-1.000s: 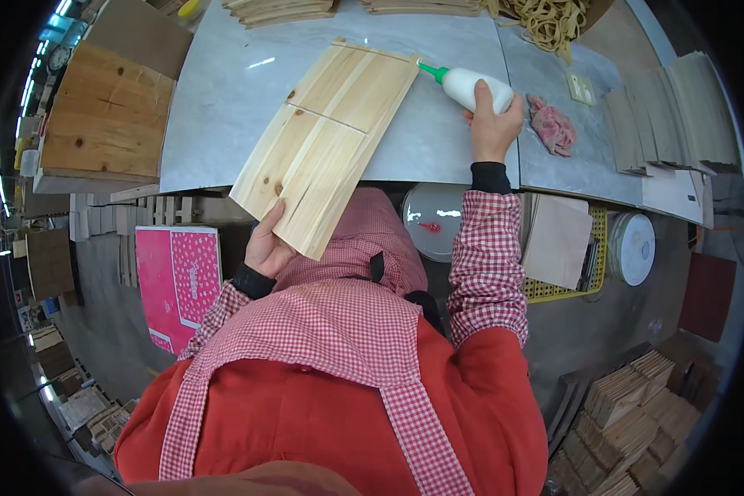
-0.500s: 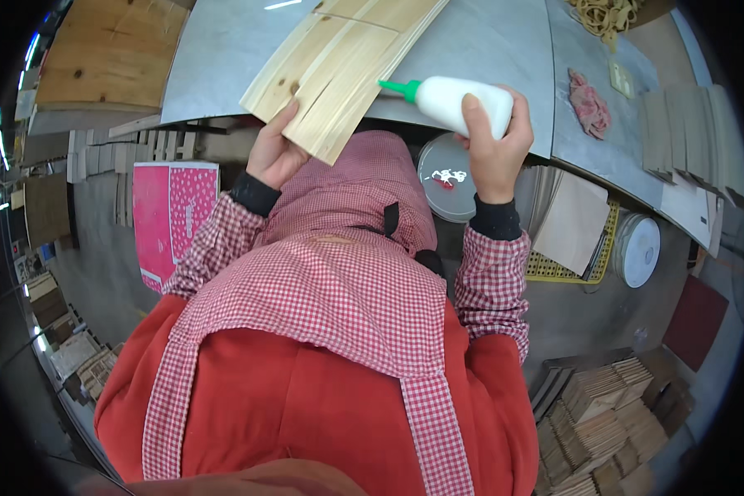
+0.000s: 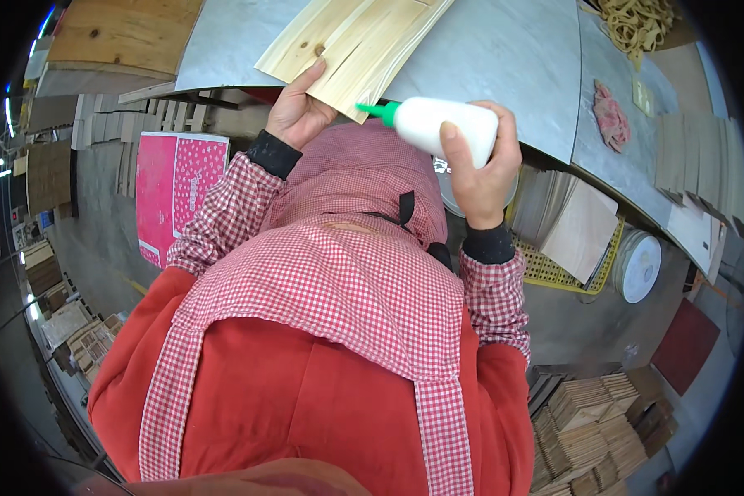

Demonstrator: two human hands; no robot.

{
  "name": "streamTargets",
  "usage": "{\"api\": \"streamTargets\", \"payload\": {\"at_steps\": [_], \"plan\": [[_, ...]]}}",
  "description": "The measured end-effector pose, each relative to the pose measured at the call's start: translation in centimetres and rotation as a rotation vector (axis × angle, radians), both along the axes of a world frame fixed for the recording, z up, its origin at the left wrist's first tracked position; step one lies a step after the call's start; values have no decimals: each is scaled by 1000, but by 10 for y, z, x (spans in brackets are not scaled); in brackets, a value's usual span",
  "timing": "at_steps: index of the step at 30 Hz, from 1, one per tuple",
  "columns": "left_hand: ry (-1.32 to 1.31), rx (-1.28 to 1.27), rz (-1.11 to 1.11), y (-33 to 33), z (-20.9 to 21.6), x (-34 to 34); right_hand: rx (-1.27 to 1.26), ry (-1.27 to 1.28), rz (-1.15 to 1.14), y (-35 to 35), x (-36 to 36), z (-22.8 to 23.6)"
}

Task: Applying glue to wooden panels and assembling them into boxes, then stacking the finished items.

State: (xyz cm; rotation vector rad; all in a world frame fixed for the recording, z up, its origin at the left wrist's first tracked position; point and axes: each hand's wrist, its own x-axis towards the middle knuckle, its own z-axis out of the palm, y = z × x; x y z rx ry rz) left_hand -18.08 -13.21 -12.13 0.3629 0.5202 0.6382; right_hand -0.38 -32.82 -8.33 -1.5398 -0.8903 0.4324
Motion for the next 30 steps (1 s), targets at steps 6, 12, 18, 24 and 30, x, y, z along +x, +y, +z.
{"api": "streamTargets", "payload": {"at_steps": [6,12,18,24,30], "plan": [[-13,-32,131,18,-7,-24,116,202,-43,3,-15,-5],[36,22,334,65,-4,-103,340,400,-148,30,7,19],[981,160,-373,108,51,-167,451,516,-271,46,30,27],[1465,2029,-76,185,170,-49,472,564,-368,54,48,19],[1250,2956,306,268,277,192,456,553,-454,49,53,17]]}}
